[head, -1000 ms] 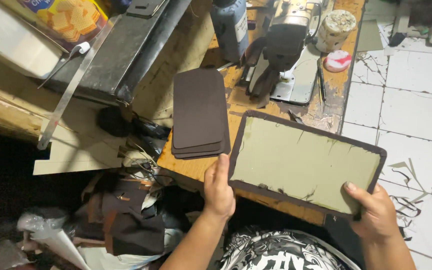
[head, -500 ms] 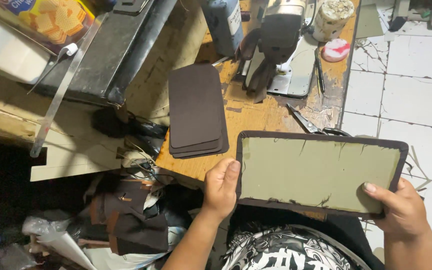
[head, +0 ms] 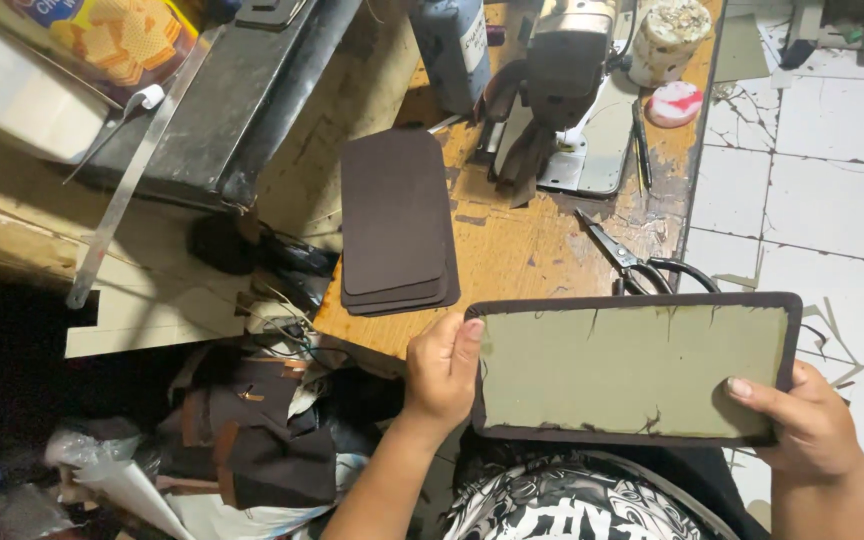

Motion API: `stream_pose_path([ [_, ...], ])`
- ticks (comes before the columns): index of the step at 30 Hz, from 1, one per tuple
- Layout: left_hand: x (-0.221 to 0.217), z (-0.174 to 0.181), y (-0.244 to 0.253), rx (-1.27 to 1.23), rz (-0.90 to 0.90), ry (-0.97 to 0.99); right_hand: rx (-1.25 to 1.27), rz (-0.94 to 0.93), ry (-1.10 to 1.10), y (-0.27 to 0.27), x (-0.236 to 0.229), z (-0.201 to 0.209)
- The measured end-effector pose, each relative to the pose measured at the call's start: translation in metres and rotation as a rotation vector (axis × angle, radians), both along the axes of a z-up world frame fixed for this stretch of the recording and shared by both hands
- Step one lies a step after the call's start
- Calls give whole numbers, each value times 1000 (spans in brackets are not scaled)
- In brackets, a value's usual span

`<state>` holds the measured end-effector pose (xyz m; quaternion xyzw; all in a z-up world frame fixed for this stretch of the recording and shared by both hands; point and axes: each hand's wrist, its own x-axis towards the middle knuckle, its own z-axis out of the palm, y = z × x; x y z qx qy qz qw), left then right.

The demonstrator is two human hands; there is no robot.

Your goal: Inspecting and stacking rectangular leather pieces on a workshop table

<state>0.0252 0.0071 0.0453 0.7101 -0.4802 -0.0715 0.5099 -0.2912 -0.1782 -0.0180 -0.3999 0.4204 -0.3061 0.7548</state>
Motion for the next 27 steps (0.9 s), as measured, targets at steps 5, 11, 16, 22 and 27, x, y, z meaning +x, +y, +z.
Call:
stream_pose_path([
  [5,-3,4,1,-65,-17,-109,-17,2,59,-1,-8,-12],
  [11,-2,2,2,-53,-37,149,-8,28,44,0,-1,-2],
  [16,4,-22,2,-64,63,98,-4,39,107,6,0,-4],
  [22,9,-20,2,-381,185,509,-476,134,101,29,8,20],
  [27,-7,25,2,-499,20,1003,-1684,311,219,53,45,97],
])
